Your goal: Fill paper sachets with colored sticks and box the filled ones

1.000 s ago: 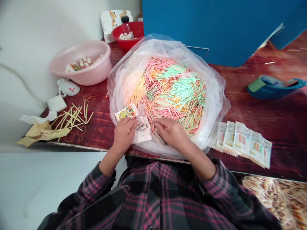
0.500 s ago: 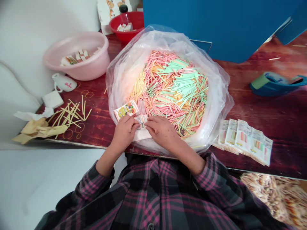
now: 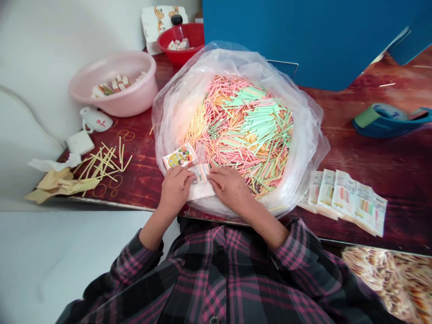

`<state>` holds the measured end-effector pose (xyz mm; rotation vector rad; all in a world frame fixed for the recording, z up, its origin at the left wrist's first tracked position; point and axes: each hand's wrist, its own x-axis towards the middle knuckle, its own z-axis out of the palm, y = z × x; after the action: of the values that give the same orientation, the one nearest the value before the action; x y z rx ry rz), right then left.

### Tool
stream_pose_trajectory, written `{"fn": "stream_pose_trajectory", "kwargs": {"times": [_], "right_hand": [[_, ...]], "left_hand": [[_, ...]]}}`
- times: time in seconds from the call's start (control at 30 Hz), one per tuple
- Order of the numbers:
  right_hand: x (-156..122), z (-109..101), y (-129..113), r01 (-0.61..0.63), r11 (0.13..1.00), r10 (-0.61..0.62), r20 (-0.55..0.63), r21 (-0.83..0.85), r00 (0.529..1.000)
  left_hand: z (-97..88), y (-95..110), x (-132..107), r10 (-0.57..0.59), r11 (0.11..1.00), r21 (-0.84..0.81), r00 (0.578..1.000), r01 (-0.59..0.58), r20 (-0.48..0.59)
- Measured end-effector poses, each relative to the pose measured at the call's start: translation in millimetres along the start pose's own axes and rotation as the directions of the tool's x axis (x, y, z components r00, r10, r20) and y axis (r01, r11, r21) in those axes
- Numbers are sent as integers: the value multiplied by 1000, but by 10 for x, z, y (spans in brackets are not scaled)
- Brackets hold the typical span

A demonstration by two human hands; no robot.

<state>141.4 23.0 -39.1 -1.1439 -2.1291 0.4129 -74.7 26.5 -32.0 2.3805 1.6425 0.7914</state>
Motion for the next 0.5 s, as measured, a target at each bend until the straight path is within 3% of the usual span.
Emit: {"fn": "stream_pose_trajectory", "kwargs": {"times": [0.1,0.33,0.5], "right_hand": [[-5,4,3,16,1000,-16,-16,-4,1000],[-10,29,27,65,998,-65,-57,-6,996],[-13,48,34,55,998,-56,-70,-6,996]], "left_hand": [[6,-16,5,10,1000,-5,1000,-10,-24],[-26,38,21,4,1000,19,998,-5,59],[-2,32,61,-10,997,80,998,5,59]]}}
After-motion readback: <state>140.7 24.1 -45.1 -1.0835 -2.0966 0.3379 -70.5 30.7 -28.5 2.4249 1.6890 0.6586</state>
